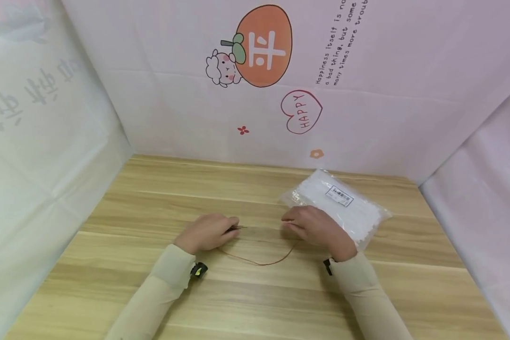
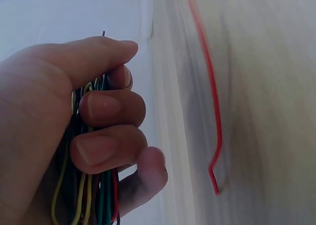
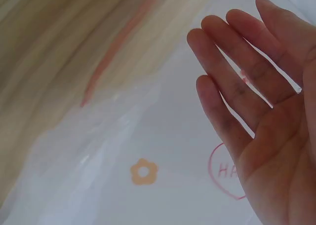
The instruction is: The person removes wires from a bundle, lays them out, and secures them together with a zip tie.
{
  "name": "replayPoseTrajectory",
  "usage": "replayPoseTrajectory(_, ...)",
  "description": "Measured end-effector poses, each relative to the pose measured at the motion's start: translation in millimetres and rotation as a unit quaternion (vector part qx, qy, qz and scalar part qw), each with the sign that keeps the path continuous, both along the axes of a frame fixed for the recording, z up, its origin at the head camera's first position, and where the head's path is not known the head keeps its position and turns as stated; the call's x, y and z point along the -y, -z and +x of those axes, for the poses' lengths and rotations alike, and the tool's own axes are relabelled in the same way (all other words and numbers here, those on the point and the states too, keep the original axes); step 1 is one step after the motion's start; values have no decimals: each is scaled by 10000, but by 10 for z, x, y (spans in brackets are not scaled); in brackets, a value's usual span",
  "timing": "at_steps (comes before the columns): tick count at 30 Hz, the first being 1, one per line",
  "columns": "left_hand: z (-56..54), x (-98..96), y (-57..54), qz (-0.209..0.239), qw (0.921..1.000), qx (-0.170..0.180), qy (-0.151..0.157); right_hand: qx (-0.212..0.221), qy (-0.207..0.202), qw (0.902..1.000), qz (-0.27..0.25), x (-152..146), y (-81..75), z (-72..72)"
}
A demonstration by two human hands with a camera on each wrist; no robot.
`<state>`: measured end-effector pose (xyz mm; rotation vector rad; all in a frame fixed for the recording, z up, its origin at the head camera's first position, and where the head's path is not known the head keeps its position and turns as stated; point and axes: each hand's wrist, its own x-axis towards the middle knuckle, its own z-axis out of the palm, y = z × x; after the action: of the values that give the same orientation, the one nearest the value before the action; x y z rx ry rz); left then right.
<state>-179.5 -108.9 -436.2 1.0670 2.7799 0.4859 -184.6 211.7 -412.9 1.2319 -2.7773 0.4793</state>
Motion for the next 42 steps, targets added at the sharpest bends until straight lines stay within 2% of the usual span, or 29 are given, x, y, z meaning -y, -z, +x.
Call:
replayPoseTrajectory(6,-5,-103,-52,20,9999,122,61,276,-44,9995,-160,236,-76,40)
replayPoseTrajectory(14,9,-251,-118,77,9997,18,222,84,-317,9989,-349,454,-62,76)
replayPoseTrajectory(19,24,-309,-84,145,9993,-71,342,-18,-357,9981,-498,508,1,94)
replayPoseTrajectory(24,38,-337,-70,251,9990,22,377,-137,-351,9980,-506,548,-10,103)
replayPoseTrajectory(32,33,-290,-67,194,9995,96,208,-349,111,9983,-445,433,16,61)
replayPoseTrajectory(39,38,-350,-47,191,9987,244,400,-107,-345,9975,-607,512,22,68)
replayPoseTrajectory(42,25,-353,-47,215,9985,295,412,-21,-233,9982,-557,500,19,54)
